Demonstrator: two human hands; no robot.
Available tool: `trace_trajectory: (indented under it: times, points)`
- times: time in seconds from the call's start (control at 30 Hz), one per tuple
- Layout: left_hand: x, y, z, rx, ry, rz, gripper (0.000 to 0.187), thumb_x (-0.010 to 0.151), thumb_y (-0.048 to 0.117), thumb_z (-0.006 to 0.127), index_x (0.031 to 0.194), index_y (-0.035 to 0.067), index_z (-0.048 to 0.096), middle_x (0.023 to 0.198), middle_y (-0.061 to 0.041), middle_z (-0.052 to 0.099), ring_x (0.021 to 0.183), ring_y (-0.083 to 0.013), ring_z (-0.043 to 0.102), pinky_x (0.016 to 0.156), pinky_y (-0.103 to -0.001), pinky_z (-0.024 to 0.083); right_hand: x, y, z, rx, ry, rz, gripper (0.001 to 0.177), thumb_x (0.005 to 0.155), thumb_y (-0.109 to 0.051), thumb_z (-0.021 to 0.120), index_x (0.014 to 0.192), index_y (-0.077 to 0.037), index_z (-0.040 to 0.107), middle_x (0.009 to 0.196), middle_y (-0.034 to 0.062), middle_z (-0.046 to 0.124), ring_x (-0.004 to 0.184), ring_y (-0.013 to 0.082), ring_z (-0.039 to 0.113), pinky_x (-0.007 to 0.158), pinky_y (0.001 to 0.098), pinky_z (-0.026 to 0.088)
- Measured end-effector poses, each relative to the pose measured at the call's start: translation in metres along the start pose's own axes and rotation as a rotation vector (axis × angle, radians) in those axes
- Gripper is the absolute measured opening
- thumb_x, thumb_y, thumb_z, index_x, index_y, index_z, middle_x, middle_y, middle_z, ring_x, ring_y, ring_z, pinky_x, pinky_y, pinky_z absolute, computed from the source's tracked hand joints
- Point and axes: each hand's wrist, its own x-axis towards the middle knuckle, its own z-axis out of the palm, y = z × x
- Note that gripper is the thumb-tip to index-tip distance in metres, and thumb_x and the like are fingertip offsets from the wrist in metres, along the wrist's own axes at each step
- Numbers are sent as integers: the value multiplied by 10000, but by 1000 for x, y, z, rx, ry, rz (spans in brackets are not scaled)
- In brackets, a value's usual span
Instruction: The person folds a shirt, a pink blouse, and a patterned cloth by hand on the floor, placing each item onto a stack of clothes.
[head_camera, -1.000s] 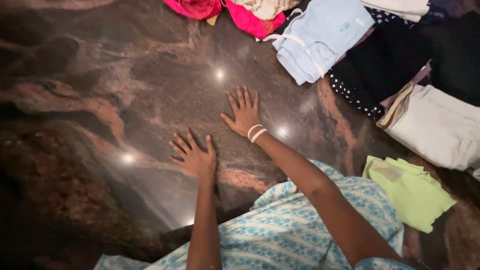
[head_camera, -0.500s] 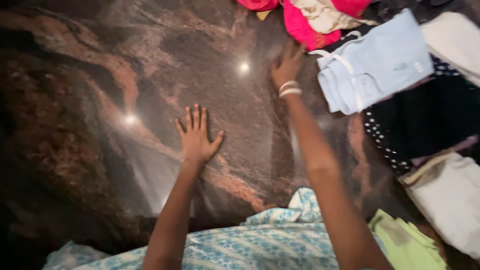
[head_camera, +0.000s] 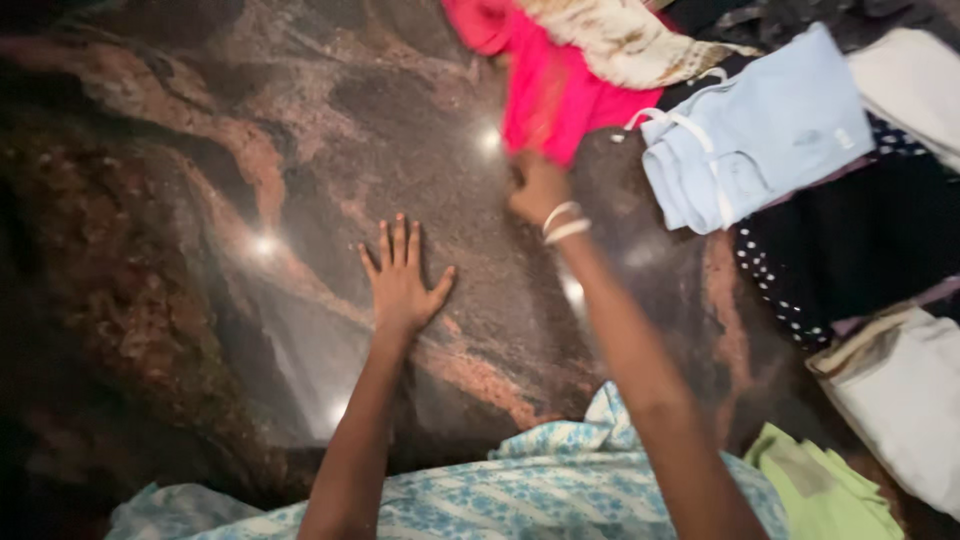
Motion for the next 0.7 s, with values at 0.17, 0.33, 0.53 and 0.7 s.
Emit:
trace_trajectory:
  times: [0.17,0.33,0.53,0.7]
  points:
    - [-8,-10,15,-73,88,18,1060,861,699,552,1613,4,281,1688,-152,243,1576,-357,143,1208,-695,20,-139,-87,11,246,-182,-248,377,749,-105,662,1120,-100,723,1072,153,733,993,361,713,864,462,568]
    - [-16,-18,38,-84,146,52,949,872,689,561,1594,100,384,1670,-186,298,1573,-385,187,1223,-688,56,-255,-129,-4,-12,-200,-248,265,713,-94,704,976,-67,728,982,146,668,826,387,684,681,531,539]
    - [-84,4,80,-506,364,-129,912,812,563,770,1541,158,399,1545,-246,428,1445,-431,403,1208,-563,316,-295,-153,-93,332,10,-326,165,826,-119,814,927,-27,723,934,118,690,870,306,685,764,397,548]
    - [-102,23,87,-697,482,-326,1295,553,423,961,1587,85,258,1540,-353,295,1421,-507,319,1142,-530,331,-320,-188,-212,676,-14,146,178,948,0,714,1126,-11,704,1029,102,676,758,203,516,666,347,408]
